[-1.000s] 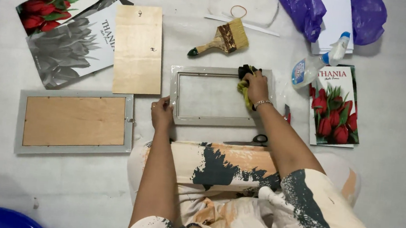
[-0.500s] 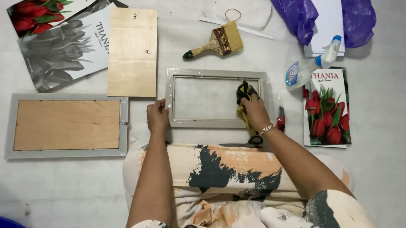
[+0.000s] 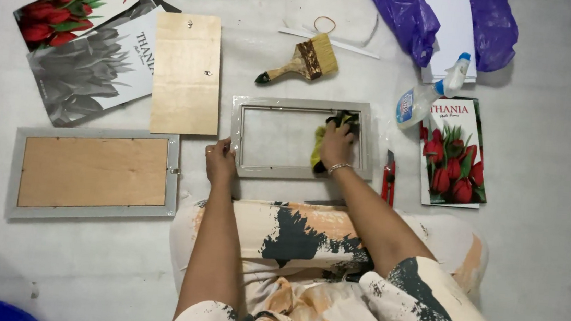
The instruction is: Cleaning the glass of a picture frame using spray cleaner and a cloth
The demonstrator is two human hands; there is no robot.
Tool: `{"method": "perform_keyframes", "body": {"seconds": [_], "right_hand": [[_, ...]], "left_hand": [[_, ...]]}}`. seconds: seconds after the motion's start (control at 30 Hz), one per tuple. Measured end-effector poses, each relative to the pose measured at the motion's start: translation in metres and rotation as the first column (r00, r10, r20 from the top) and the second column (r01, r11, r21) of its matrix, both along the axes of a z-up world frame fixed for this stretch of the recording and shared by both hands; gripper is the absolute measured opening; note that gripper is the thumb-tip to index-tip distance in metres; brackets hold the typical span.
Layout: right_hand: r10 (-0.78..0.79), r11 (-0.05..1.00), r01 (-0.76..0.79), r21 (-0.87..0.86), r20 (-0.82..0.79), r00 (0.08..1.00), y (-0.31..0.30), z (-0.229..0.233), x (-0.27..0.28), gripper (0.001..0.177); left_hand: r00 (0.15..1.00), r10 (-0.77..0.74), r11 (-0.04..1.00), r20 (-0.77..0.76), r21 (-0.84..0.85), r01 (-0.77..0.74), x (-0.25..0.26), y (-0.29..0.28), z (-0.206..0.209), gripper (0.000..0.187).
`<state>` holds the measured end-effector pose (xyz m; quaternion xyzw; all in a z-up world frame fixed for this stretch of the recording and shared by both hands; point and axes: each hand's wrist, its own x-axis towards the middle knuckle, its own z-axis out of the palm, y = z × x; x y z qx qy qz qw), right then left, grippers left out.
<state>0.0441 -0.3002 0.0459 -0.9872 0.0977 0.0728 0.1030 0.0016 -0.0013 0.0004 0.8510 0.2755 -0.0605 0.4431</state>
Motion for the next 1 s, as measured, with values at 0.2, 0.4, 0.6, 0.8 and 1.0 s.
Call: {"method": "perform_keyframes", "body": {"seconds": [0.2, 0.4, 0.6, 0.8, 1.0], "right_hand": [[0.303, 0.802, -0.174, 0.572, -0.137, 0.943, 0.088, -0.003, -0.005, 0.046], [0.422, 0.651, -0.295, 0.7, -0.011, 0.907, 0.035, 0.13, -0.049, 0.058], [0.212, 0.692, 0.005, 0.722, -0.209, 0.955, -0.079, 0.17, -0.105, 0.044], [-0.048, 0.722, 0.116, 0.682, -0.118, 0.992, -0.131, 0.029, -0.057, 0.027], [-0.058, 0.79, 0.129, 0.599, -0.138, 0.989, -0.129, -0.006, -0.038, 0.029]], "left_hand": [[0.999, -0.032, 0.997, 0.023, 0.071, 0.03, -0.01, -0.003, -0.011, 0.038], [0.945, -0.128, 0.902, 0.301, 0.431, -0.015, -0.034, -0.019, 0.03, 0.036], [0.847, -0.476, 0.833, 0.236, 0.431, 0.348, -0.019, -0.101, 0.07, 0.063], [0.806, -0.588, 0.668, -0.072, 0.518, 0.534, 0.003, -0.208, 0.06, 0.08], [0.717, -0.687, 0.486, -0.119, 0.659, 0.574, 0.027, -0.194, 0.019, 0.036]]}}
